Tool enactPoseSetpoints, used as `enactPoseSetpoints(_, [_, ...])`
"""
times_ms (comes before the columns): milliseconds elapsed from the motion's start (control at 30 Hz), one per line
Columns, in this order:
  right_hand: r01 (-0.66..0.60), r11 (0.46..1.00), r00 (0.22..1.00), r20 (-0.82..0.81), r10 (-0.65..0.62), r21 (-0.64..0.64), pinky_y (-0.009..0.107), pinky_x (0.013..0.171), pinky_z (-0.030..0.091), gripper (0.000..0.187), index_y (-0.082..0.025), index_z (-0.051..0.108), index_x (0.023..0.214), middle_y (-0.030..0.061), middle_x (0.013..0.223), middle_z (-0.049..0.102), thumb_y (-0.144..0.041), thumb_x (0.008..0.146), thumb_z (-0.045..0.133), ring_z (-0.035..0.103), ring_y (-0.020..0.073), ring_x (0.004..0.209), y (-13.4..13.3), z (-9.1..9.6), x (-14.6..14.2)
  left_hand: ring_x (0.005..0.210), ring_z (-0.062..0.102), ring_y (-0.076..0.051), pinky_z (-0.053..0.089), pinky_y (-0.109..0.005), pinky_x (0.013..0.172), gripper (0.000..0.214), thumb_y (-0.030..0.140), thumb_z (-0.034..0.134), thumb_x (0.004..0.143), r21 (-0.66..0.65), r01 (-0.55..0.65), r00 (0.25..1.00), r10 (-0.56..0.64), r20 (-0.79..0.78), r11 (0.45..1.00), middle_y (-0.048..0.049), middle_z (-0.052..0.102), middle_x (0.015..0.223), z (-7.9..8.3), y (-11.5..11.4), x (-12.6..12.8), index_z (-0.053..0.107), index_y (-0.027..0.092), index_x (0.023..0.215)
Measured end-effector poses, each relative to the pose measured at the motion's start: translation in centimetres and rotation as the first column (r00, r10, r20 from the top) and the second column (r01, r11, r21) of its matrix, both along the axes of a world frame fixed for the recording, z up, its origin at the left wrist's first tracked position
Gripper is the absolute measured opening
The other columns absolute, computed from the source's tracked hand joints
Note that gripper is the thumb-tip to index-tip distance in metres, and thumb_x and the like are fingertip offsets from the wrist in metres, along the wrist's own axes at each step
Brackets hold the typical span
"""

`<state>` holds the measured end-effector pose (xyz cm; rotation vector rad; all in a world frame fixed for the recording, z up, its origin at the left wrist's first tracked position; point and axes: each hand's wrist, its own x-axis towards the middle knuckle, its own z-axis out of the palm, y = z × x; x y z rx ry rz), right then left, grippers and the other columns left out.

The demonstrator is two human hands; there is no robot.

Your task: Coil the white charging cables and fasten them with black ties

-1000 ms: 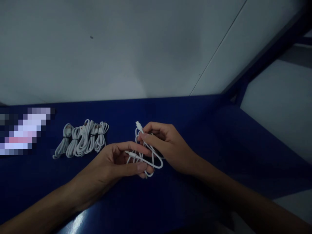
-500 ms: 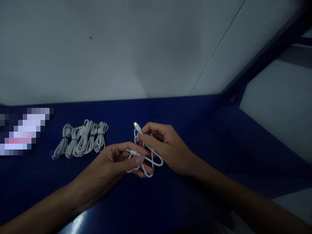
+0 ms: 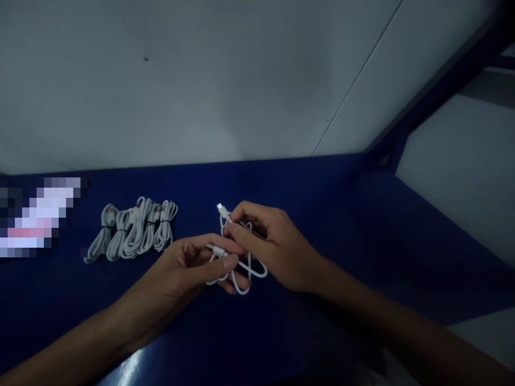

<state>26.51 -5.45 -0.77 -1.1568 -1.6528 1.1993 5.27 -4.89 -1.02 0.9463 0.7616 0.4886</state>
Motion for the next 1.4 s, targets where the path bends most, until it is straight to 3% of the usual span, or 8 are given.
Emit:
enactPoseSetpoints(133, [-0.035, 0.999, 0.998, 0.057, 0.032, 0.041, 0.029, 0.056, 0.040, 0.022, -0.022, 0.065, 0.092, -0.0043, 0.071, 0.059, -0.031, 0.110, 0.057, 0.051, 0.0128, 0.061, -0.06, 0.10, 0.12, 0.082, 0.075, -0.018, 0.056, -0.029, 0.083, 0.012, 0.032, 0.079, 0.102, 0.006, 0.025, 0.999, -0.025, -0.027, 1.000, -0.0065, 0.084, 0.088, 0.42, 0.02, 0.18, 0.085, 0.022, 0.105])
enactPoseSetpoints(400, [-0.094, 0.989, 0.975, 0.212, 0.068, 0.116, 0.031, 0.059, 0.041, 0.024, -0.021, 0.062, 0.094, -0.0037, 0.074, 0.062, -0.031, 0.113, 0.051, 0.054, 0.0126, 0.062, 0.00, -0.27, 0.27, 0.082, 0.075, -0.017, 0.056, -0.027, 0.082, 0.012, 0.032, 0.080, 0.100, 0.033, 0.051, 0.996, -0.048, -0.072, 0.998, -0.0051, 0.085, 0.088, 0.37, -0.01, 0.19, 0.082, 0.022, 0.106])
enactPoseSetpoints(733, [-0.117, 0.986, 0.951, 0.299, 0.078, 0.116, 0.031, 0.062, 0.039, 0.026, -0.022, 0.060, 0.092, -0.0017, 0.079, 0.064, -0.032, 0.113, 0.050, 0.056, 0.0135, 0.066, 0.03, -0.22, 0.36, 0.084, 0.075, -0.019, 0.058, -0.029, 0.080, 0.015, 0.034, 0.079, 0.101, 0.128, 0.100, 0.986, -0.081, -0.143, 0.987, -0.0048, 0.083, 0.092, 0.39, -0.14, 0.47, 0.080, 0.022, 0.110])
enactPoseSetpoints(1400, [-0.131, 0.984, 0.947, 0.309, 0.088, 0.124, 0.030, 0.064, 0.039, 0.027, -0.020, 0.060, 0.090, -0.0020, 0.080, 0.065, -0.032, 0.113, 0.053, 0.056, 0.0124, 0.068, 0.17, -0.23, 0.32, 0.081, 0.077, -0.017, 0.059, -0.028, 0.080, 0.021, 0.040, 0.076, 0.104, 0.146, 0.118, 0.983, -0.096, -0.154, 0.982, -0.0038, 0.084, 0.091, 0.01, -0.17, 0.43, 0.080, 0.021, 0.113])
